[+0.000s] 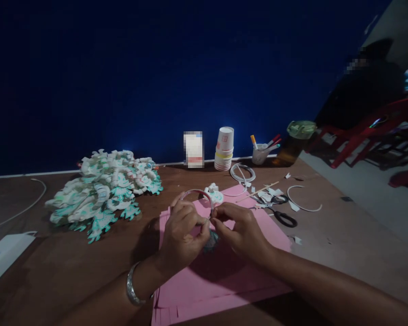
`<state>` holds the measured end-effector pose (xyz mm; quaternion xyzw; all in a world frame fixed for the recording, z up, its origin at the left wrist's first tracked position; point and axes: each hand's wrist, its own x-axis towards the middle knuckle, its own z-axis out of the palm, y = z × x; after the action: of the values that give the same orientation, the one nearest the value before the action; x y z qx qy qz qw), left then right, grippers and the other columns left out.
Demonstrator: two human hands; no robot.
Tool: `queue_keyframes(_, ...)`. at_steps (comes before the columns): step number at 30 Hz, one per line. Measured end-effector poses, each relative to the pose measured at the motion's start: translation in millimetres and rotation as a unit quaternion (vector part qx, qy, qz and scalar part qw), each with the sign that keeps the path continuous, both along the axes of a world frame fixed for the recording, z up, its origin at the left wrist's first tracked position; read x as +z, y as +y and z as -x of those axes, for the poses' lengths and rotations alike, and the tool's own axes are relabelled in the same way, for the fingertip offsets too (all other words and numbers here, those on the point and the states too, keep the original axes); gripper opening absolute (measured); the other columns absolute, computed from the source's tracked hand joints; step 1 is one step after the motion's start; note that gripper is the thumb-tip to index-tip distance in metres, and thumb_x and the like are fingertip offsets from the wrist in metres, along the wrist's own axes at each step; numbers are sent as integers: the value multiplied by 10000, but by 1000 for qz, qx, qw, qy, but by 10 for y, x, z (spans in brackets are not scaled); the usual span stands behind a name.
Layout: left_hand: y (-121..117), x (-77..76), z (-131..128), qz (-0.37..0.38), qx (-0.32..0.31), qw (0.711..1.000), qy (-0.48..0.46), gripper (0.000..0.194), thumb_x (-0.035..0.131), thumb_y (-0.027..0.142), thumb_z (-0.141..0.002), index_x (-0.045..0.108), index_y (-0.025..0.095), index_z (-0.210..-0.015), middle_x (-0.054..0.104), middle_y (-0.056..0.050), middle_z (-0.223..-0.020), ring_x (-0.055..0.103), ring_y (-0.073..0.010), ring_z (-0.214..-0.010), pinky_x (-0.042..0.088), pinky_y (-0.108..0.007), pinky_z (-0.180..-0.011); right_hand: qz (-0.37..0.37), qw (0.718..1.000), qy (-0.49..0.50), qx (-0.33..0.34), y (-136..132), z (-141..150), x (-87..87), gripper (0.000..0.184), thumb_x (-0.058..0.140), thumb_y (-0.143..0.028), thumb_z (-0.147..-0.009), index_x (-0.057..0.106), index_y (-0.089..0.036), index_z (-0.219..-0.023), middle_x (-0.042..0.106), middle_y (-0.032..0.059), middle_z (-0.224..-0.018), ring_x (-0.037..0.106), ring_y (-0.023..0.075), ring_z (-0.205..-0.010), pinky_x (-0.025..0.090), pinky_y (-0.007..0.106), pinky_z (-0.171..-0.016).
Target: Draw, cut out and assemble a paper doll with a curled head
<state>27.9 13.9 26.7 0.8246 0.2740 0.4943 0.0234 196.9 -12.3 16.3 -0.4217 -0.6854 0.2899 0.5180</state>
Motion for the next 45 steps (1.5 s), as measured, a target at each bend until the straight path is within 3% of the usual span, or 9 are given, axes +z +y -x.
queue_keyframes(5,-146,208,22,0,-73,997,27,223,658,39,-760,559,229,-821,569,34,-738,568,-158,-773,499,-451,-910,219,936,261,82,186,-64,-24,170,720,-267,-763,611,-155,-694,570,-24,-642,529,105,-586,449,228,-609)
queue_keyframes(9,133,301,10,36,-57,998,-20,169,636,94,-846,554,218,-768,577,29,-726,553,-148,-728,498,-396,-850,202,937,271,95,281,-159,-55,213,752,-332,-777,633,-155,-766,602,-13,-685,566,114,-622,464,241,-638)
queue_keyframes(13,715,250,-147,26,6,998,60,93,671,182,-864,641,211,-781,655,-10,-819,556,-202,-857,441,-419,-874,172,953,227,100,242,-156,-123,263,756,-363,-799,624,-149,-724,597,-15,-663,536,99,-585,432,220,-587)
queue_keyframes(18,1218,148,-631,9,-74,985,155,64,673,162,-847,665,184,-787,675,-45,-896,559,-223,-930,440,-402,-895,100,980,120,125,137,-153,-105,243,681,-333,-870,632,-141,-729,607,1,-664,541,106,-570,434,228,-566)
queue_keyframes(24,1452,158,-1163,5,-140,977,160,72,626,198,-920,695,183,-907,681,-57,-990,590,-208,-997,455,-386,-932,77,983,108,126,173,-246,-101,242,689,-341,-861,650,-141,-730,613,7,-687,552,105,-584,436,221,-557)
queue_keyframes(32,1752,-17,-1588,17,-158,971,178,62,697,147,-856,753,174,-856,700,-83,-987,606,-232,-989,492,-403,-917,201,933,185,234,227,-266,-165,358,750,-456,-812,652,-131,-699,622,6,-647,553,95,-571,456,221,-583)
queue_keyframes(36,1646,-42,-1341,24,-152,977,145,208,640,80,-868,727,189,-1023,698,-71,-1050,614,-215,-1015,496,-399,-935,216,928,202,227,258,-275,-221,349,772,-459,-792,693,-126,-728,666,29,-681,591,113,-593,491,241,-604)
queue_keyframes(40,1225,75,-720,50,-99,991,78,241,524,73,-927,689,185,-1062,676,-57,-1002,622,-188,-957,512,-355,-864,198,935,245,164,288,-308,-236,226,725,-374,-853,732,-151,-887,667,14,-703,598,112,-592,492,241,-602)
queue_keyframes(45,515,69,-47,259,-3,964,-51,60,622,224,-895,673,200,-873,646,-5,-849,620,-145,-775,504,-261,-693,34,992,106,67,237,-294,-238,279,550,-201,-933,665,-212,-1187,681,77,-1037,655,146,-759,552,280,-668)
